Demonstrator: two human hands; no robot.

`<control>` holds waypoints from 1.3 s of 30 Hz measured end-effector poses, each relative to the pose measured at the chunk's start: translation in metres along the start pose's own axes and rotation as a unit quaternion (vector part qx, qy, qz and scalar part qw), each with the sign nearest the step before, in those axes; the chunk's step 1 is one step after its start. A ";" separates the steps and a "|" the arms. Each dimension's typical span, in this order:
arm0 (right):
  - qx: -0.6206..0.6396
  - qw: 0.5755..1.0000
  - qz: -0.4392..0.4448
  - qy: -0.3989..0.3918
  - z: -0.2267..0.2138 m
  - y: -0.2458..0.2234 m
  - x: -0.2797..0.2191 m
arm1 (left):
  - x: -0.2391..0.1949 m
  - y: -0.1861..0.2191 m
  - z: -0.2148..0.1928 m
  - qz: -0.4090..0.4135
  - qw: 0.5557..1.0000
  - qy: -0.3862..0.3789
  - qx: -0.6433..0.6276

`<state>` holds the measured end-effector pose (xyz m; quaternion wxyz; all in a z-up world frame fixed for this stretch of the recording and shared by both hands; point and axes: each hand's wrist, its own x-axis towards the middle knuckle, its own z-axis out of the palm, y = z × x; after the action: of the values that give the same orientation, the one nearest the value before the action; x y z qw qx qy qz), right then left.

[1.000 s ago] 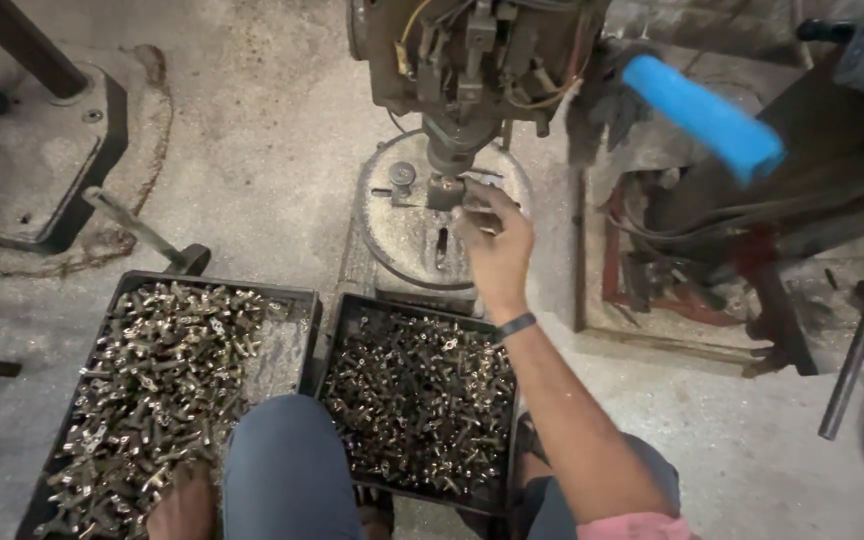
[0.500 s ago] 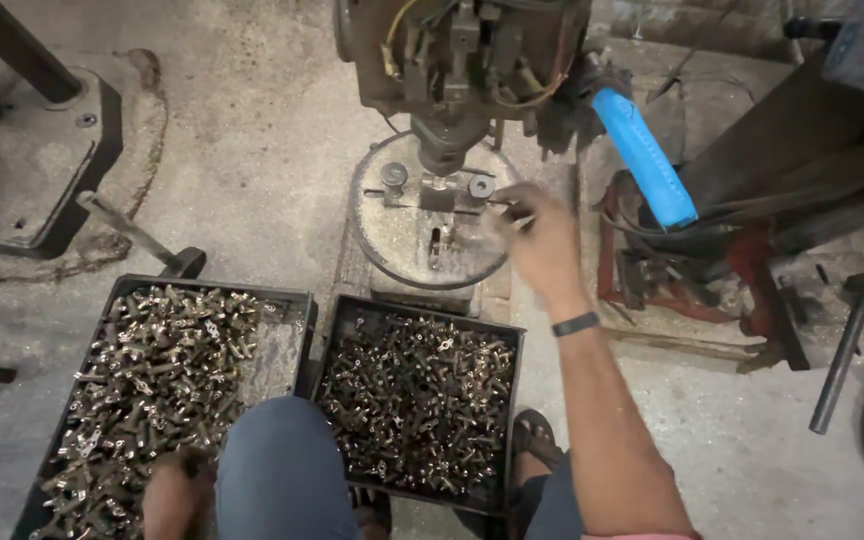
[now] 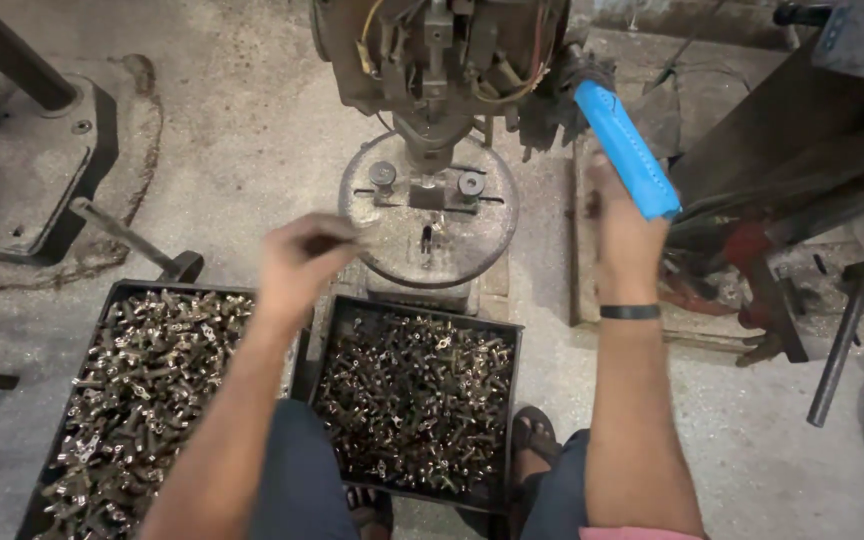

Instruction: Operating a manual or semi-automatic press machine to process small brass metal components by placing them into the die and pulling the handle.

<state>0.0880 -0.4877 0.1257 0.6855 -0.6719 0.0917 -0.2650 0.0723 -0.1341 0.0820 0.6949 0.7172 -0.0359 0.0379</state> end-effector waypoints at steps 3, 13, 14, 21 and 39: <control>0.023 0.996 -0.086 0.025 -0.015 -0.013 0.007 | 0.031 -0.031 0.039 0.125 0.990 -0.047 -0.035; -0.157 0.923 -0.341 -0.083 0.009 -0.127 -0.053 | 0.062 -0.016 0.076 0.109 0.966 0.149 0.179; -0.157 0.923 -0.342 -0.084 0.011 -0.123 -0.050 | 0.060 -0.014 0.068 0.109 0.967 0.149 0.178; -0.278 0.946 -0.139 -0.093 0.030 -0.038 -0.029 | 0.007 -0.102 -0.067 0.062 0.978 0.098 0.173; 0.233 0.930 0.188 -0.213 0.019 0.009 -0.015 | -0.225 -0.226 -0.265 -0.183 0.599 0.114 0.771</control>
<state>0.0865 -0.4641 0.1146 0.8634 -0.5045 0.0041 0.0039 -0.1292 0.1372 -0.1579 -0.1260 0.9677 0.2181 0.0053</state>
